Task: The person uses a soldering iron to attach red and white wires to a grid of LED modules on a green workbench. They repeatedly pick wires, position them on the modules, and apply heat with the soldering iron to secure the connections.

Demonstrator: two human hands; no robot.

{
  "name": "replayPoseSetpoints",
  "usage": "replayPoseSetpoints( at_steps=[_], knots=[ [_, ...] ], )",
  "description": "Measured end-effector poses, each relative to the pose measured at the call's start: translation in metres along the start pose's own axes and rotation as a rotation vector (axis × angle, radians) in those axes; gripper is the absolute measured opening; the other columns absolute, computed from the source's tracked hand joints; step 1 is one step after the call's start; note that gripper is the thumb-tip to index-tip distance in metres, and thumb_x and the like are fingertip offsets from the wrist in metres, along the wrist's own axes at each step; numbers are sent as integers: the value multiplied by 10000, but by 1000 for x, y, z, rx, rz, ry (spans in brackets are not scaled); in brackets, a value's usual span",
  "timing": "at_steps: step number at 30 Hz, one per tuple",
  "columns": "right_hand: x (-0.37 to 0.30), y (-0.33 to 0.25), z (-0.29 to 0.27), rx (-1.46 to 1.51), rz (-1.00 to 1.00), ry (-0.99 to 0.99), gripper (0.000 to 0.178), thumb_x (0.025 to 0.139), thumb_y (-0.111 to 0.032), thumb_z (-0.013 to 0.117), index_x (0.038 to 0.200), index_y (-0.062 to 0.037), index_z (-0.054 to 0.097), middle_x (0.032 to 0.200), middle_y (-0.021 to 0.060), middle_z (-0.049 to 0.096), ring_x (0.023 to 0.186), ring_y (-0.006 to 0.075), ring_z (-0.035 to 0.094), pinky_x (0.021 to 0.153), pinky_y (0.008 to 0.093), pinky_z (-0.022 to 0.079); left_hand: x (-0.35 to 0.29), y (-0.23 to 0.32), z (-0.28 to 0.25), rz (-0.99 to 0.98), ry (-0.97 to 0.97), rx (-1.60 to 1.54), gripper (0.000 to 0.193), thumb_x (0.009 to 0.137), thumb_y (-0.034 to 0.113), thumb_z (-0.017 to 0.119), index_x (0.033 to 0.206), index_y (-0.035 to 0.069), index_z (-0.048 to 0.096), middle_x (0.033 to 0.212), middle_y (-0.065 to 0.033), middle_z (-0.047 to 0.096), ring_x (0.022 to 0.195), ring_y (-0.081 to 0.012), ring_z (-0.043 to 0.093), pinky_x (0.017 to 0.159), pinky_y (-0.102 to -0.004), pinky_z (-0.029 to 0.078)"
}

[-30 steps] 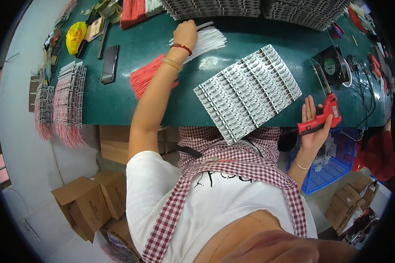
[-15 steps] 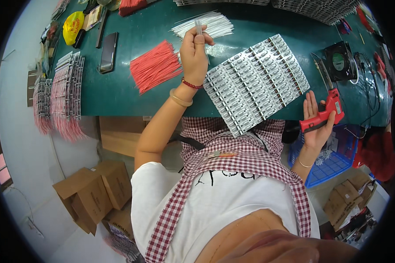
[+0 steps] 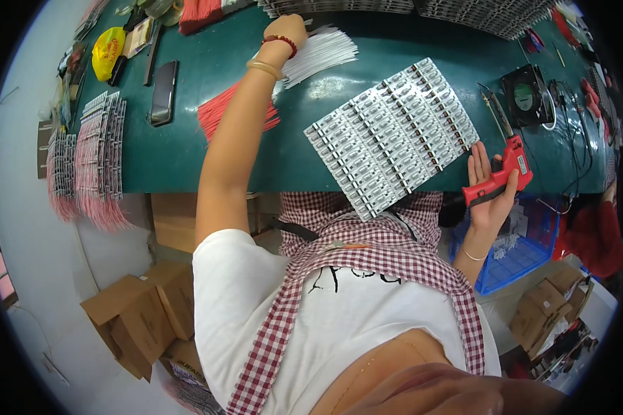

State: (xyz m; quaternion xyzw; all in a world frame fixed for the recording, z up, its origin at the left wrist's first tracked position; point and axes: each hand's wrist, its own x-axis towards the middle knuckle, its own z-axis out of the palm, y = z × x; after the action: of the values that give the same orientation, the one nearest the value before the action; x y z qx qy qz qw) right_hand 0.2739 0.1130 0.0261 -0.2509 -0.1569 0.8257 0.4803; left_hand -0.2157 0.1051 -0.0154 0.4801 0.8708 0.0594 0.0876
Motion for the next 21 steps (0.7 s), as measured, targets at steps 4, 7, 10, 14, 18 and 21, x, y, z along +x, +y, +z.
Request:
replayPoseSetpoints(
  at_steps=[4,7,10,14,18,21],
  knots=[
    [1,0,-4,-17,-4,36,428,955,-324,528,1162,48,483,1423,362,282,1369,416,280,1138,481,273,-5,5,13,-42,129,-85,241,838,239,578,909,29,672,960,-240,663,937,-387,636,827,-459,499],
    [4,-1,-4,-20,3,35,427,953,-322,532,1162,48,485,1423,359,285,1371,413,278,1137,480,276,-13,2,10,-19,267,-143,233,868,220,533,890,36,674,898,-217,666,886,-387,632,791,-467,493],
    [5,-2,-3,-16,11,34,427,954,-323,531,1162,47,486,1423,355,289,1373,410,277,1137,479,275,-24,-12,-4,209,550,-203,232,895,189,485,920,39,660,865,-200,651,852,-392,606,770,-469,475],
    [3,-3,-5,-26,-1,50,430,958,-328,521,1165,47,485,1422,351,296,1375,404,275,1140,482,268,-90,36,-44,174,489,-762,274,987,210,430,887,26,606,785,-81,594,770,-187,587,732,-312,472],
    [2,-1,-4,-31,6,75,424,961,-328,512,1156,49,494,1424,344,300,1378,396,275,1146,478,258,-135,58,-14,219,429,-1280,208,996,150,409,992,-13,539,782,-70,584,766,-153,559,747,-288,463],
    [1,-2,-4,-39,20,92,419,965,-328,505,1141,51,505,1428,337,300,1380,390,275,1148,472,255,-147,57,3,243,442,-1237,220,1019,163,388,1061,-16,509,838,-47,541,802,-123,539,778,-268,451]
  ],
)
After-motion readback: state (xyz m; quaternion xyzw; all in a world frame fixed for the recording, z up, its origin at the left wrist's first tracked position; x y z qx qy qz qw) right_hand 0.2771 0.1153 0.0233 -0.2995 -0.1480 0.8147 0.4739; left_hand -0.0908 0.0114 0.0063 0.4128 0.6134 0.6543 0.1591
